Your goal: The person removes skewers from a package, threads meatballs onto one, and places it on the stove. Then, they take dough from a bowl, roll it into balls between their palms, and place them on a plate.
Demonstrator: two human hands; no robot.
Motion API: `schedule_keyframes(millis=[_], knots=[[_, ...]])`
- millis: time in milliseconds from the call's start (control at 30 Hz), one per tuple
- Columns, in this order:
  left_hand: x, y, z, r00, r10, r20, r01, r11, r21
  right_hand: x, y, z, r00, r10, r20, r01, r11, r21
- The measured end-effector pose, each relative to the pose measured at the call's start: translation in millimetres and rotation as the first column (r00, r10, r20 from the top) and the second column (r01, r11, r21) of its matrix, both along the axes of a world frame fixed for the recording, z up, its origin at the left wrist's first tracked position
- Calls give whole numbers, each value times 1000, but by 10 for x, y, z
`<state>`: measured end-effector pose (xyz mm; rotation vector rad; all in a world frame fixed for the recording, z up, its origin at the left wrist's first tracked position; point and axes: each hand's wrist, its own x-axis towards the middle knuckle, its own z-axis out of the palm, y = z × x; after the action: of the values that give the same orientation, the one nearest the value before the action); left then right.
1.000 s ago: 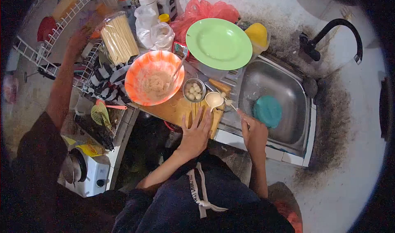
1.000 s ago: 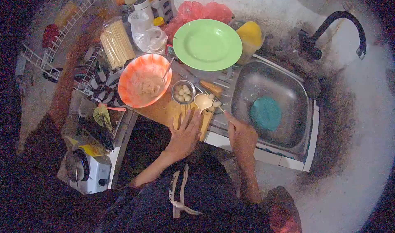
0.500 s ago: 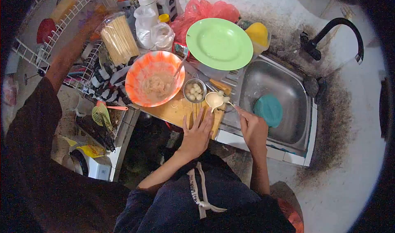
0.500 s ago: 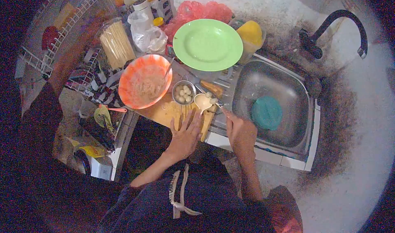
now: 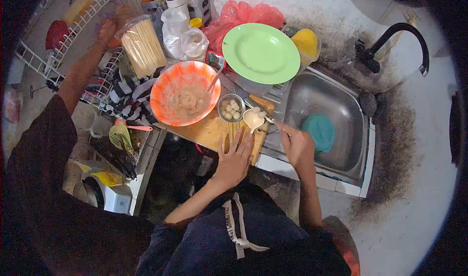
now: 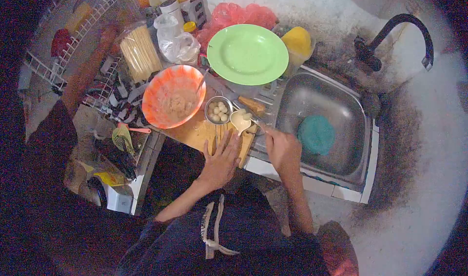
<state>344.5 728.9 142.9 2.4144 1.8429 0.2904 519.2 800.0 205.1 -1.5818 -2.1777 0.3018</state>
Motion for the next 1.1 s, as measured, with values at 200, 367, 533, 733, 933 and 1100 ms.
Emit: schedule_keyframes(millis=[200, 367, 533, 733, 933, 1100], knots=[[-31, 15, 14, 994, -15, 108, 16, 1000, -11, 28, 158, 181, 980, 52, -194, -35, 995, 92], [-161, 32, 30, 909, 30, 415, -34, 999, 1, -48, 98, 527, 988, 151, 8, -151, 988, -20], [-267, 30, -33, 922, 90, 376, -105, 994, 20, -93, 149, 500, 959, 202, 199, -213, 976, 39], [-189, -47, -36, 936, 130, 326, -120, 991, -50, -259, 176, 579, 874, 264, 407, -304, 952, 36], [-210, -54, -132, 925, 136, 355, -121, 991, -64, -341, 241, 548, 814, 334, 476, -440, 889, 128], [-195, -59, -235, 932, 149, 332, -138, 989, -55, -435, 245, 575, 808, 332, 486, -439, 890, 121]])
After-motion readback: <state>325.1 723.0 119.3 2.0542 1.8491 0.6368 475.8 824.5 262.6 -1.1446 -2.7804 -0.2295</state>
